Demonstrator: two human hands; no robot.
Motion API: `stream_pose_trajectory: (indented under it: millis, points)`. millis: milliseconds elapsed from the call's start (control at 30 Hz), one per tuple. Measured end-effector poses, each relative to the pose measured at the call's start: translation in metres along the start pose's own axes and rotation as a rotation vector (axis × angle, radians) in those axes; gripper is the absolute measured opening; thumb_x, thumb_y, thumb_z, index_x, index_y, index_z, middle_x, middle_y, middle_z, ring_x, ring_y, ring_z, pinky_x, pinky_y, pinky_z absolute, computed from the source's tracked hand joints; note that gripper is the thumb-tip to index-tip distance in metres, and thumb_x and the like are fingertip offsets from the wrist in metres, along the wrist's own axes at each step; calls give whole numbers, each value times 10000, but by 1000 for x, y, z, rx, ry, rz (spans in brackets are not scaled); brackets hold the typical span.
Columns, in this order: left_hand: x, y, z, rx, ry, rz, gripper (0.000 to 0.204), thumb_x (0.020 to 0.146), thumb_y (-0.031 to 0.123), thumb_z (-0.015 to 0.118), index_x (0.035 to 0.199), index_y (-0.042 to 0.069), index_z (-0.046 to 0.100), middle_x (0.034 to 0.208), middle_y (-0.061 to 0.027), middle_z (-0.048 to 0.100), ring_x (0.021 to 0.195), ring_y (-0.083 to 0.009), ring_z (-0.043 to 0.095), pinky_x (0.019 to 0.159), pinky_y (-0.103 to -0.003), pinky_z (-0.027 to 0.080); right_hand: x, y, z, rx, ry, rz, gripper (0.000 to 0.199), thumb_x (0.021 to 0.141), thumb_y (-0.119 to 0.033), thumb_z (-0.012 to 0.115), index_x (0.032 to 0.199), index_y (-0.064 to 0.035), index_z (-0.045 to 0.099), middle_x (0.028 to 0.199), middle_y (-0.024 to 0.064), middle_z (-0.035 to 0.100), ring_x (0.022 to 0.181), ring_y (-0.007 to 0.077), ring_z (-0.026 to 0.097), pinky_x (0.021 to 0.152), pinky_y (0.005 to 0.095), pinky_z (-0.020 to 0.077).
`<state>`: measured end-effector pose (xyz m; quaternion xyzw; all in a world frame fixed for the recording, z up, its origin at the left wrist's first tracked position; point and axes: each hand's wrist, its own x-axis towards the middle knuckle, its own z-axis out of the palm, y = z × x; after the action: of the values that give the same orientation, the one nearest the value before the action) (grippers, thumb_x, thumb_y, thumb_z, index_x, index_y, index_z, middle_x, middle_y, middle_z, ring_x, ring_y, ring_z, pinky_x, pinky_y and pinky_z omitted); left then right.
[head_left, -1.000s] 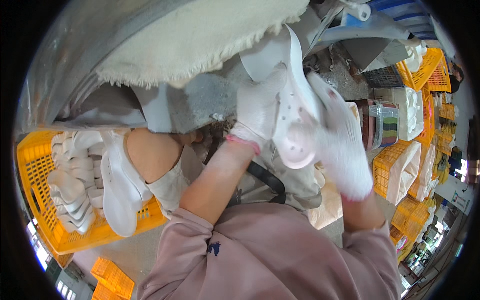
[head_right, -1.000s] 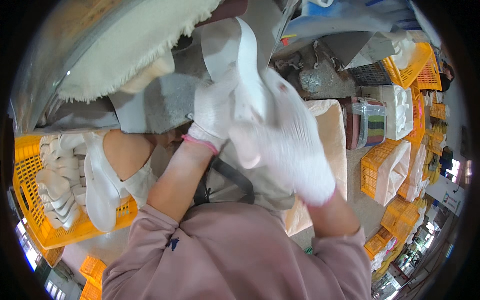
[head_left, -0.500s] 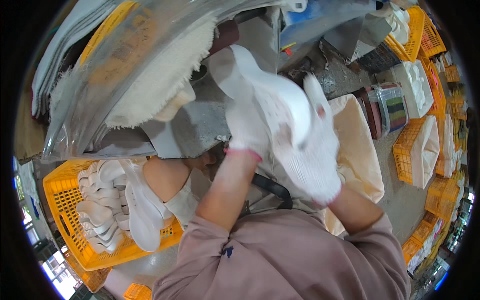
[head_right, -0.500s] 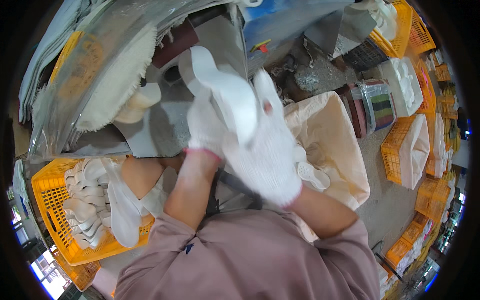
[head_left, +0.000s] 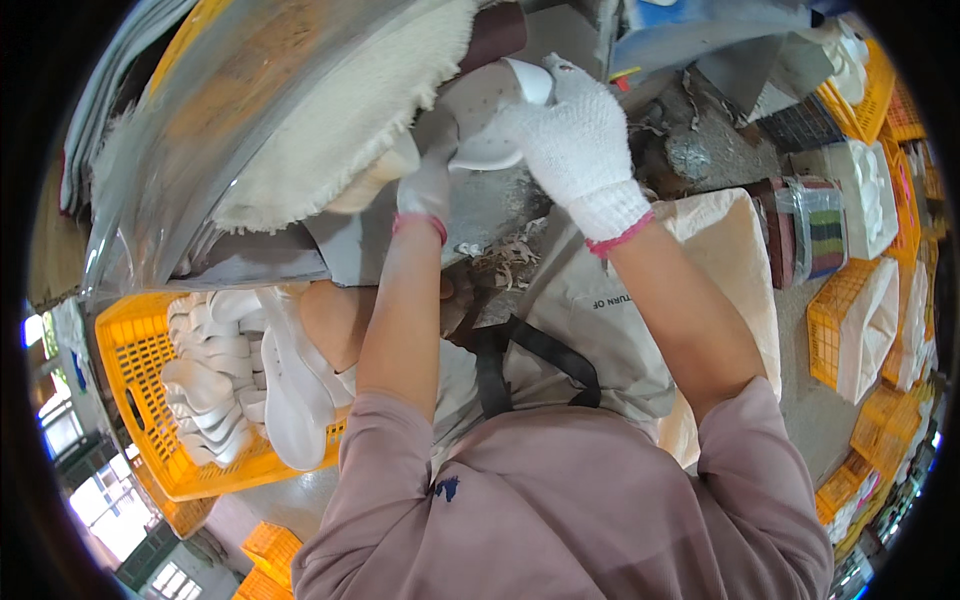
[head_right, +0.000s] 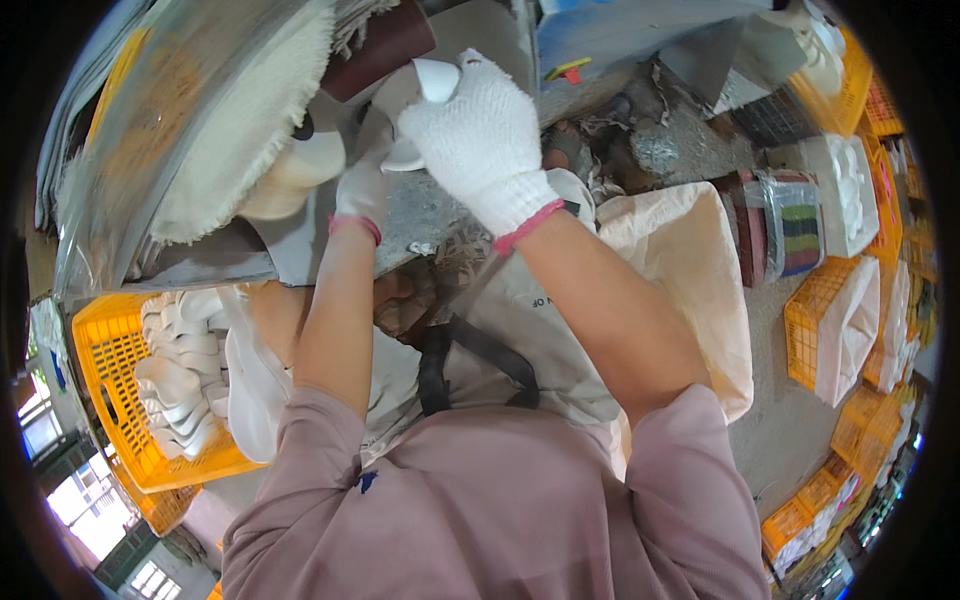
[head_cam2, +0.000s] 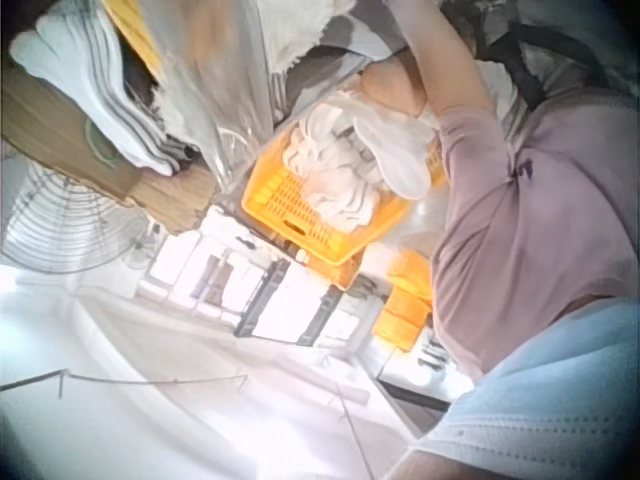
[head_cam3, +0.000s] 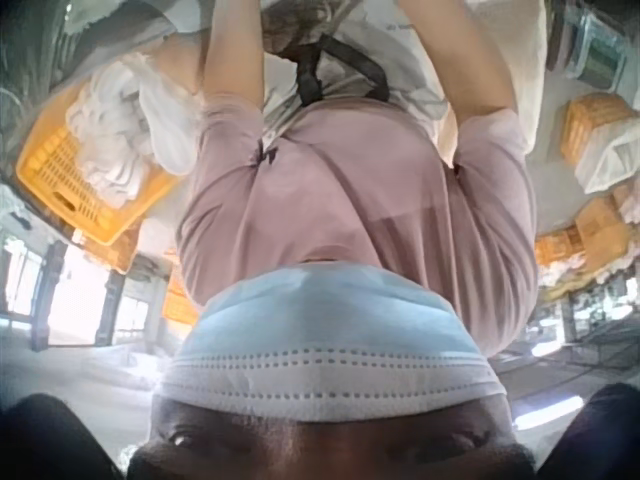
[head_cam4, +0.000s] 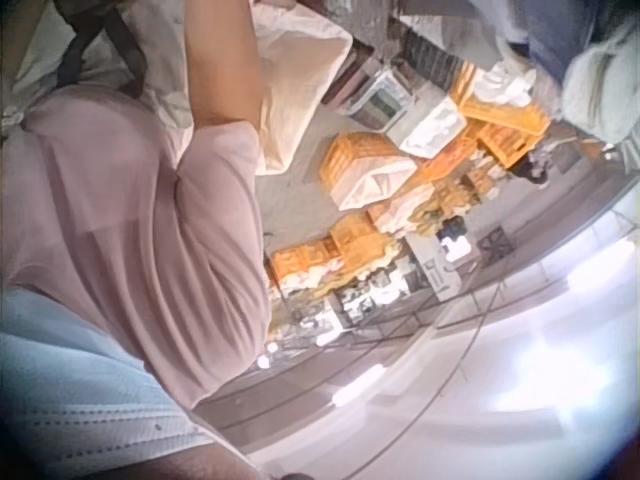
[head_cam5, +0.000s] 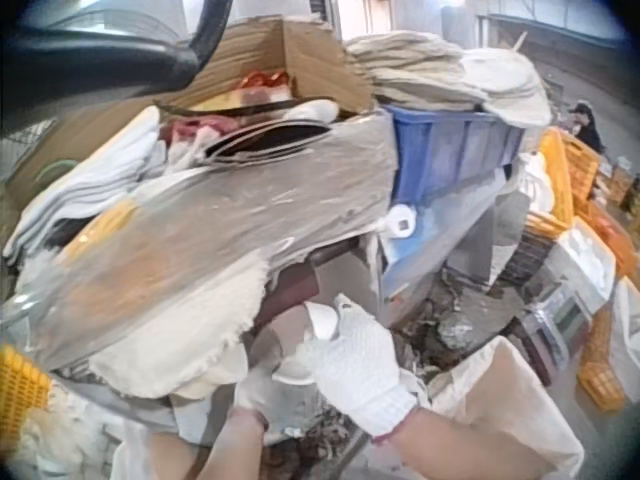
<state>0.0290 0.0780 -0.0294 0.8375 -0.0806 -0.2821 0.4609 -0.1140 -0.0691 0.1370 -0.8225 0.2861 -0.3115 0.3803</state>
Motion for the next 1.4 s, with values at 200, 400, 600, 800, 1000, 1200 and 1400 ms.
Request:
stream_pose_trajectory:
  millis: [200, 400, 600, 800, 1000, 1200, 1400]
  points:
    - [-88, 3, -30, 249, 259, 189, 752, 904, 538, 793, 1344, -49, 632, 1170, -258, 723, 1078, -380, 700, 976, -440, 533, 21, 35, 24, -80, -139, 47, 455, 772, -369, 740, 1010, 18, 760, 962, 279, 740, 978, 466, 710, 895, 490, 577]
    - [-125, 54, -12, -353, -190, -126, 324, 974, 233, 794, 1214, 23, 739, 981, -2, 743, 683, -39, 603, 583, -223, 476, 22, 13, 29, -104, -233, 39, 507, 768, -366, 766, 1063, 45, 739, 1065, 274, 746, 1035, 431, 719, 918, 456, 570]
    - [-63, 69, 32, -380, -21, 599, 301, 1032, 289, 697, 1200, 39, 709, 1019, 14, 711, 904, -128, 663, 769, -315, 543, -47, -20, -57, -580, -405, -682, 775, 743, -324, 813, 1430, -42, 591, 1441, 189, 608, 1337, 417, 575, 1131, 432, 476]
    - [-105, 68, 15, -1264, -667, -10, 623, 1079, 520, 521, 1436, 11, 570, 1339, -186, 674, 1235, -328, 661, 1115, -506, 517, -78, -27, -79, -847, -712, -541, 586, 813, -260, 755, 1365, -99, 645, 1277, 80, 710, 1056, 322, 695, 1014, 525, 498]
    - [-113, 32, -16, -1549, -494, -48, 732, 1007, 679, 490, 1309, 29, 636, 1040, -198, 729, 943, -369, 718, 839, -489, 596, -140, -43, -14, -412, -432, -539, 484, 900, -163, 704, 1381, -117, 679, 1155, 126, 759, 935, 343, 741, 821, 417, 596]
    - [-49, 16, -2, -1243, -247, 336, 345, 1037, 185, 564, 1288, -29, 666, 1135, -187, 744, 1021, -259, 733, 884, -403, 613, -96, -56, 28, -488, -406, -370, 351, 870, -159, 694, 1215, -111, 736, 831, 173, 715, 777, 396, 712, 718, 476, 585]
    - [-65, 11, 7, -1032, 59, 223, 289, 990, 235, 667, 1199, 46, 733, 1123, -119, 761, 1045, -237, 735, 903, -373, 601, -90, -58, 31, -471, -399, -395, 278, 872, -170, 688, 1139, -120, 747, 833, 144, 727, 727, 322, 731, 658, 406, 564]
